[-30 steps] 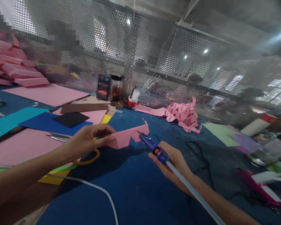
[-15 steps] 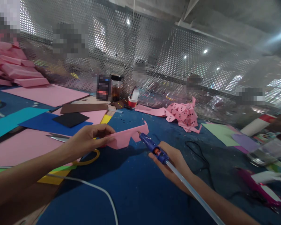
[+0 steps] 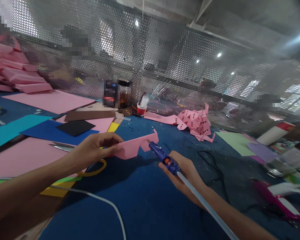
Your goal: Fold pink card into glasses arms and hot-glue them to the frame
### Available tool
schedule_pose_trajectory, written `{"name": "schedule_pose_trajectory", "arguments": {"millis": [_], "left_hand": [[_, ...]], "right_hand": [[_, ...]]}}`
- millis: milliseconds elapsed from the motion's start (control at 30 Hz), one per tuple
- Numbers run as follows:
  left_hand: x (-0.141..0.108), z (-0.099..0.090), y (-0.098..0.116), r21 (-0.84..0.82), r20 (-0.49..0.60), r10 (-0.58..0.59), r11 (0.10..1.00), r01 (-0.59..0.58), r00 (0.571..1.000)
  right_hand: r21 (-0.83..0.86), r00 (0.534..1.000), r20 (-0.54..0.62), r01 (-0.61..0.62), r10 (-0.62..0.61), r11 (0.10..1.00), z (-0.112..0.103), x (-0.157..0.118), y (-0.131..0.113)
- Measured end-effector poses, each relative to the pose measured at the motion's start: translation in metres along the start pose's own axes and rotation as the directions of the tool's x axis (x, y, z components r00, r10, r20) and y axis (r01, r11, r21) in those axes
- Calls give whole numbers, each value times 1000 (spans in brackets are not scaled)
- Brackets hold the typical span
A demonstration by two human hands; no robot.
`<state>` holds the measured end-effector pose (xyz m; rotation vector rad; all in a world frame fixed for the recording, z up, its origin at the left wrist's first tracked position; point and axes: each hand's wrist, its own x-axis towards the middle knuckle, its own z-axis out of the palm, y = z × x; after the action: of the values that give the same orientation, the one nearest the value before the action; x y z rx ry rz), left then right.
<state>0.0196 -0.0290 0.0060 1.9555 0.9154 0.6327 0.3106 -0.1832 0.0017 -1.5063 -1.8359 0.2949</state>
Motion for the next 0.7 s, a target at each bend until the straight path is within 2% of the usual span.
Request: {"name": "schedule_pose_trajectory", "arguments": {"millis": [200,367,467,567,700], "left_hand": [[1,0,-1,-27,-8,1,1000,-2,1000],[6,-2,-7,-126,-33,-25,992,20,999],[9,-11,-6,-182,-57,-31,983,20,998],[11,-24,-5,-236,-149,-63,971,27,987],[14,-41,-12,-302,-323,-134,953,32,937]], "right_hand": [[40,999,18,-49,48,998,-4,1,-11],[234,973,47,-233,228,944,-3,0,-9],[329,947,87,-319,308,889,-3,6,-1],[421,953,102,-302,286,855,-10,22,4],[508,966,114,-257,231,822,-24,51,6]]}}
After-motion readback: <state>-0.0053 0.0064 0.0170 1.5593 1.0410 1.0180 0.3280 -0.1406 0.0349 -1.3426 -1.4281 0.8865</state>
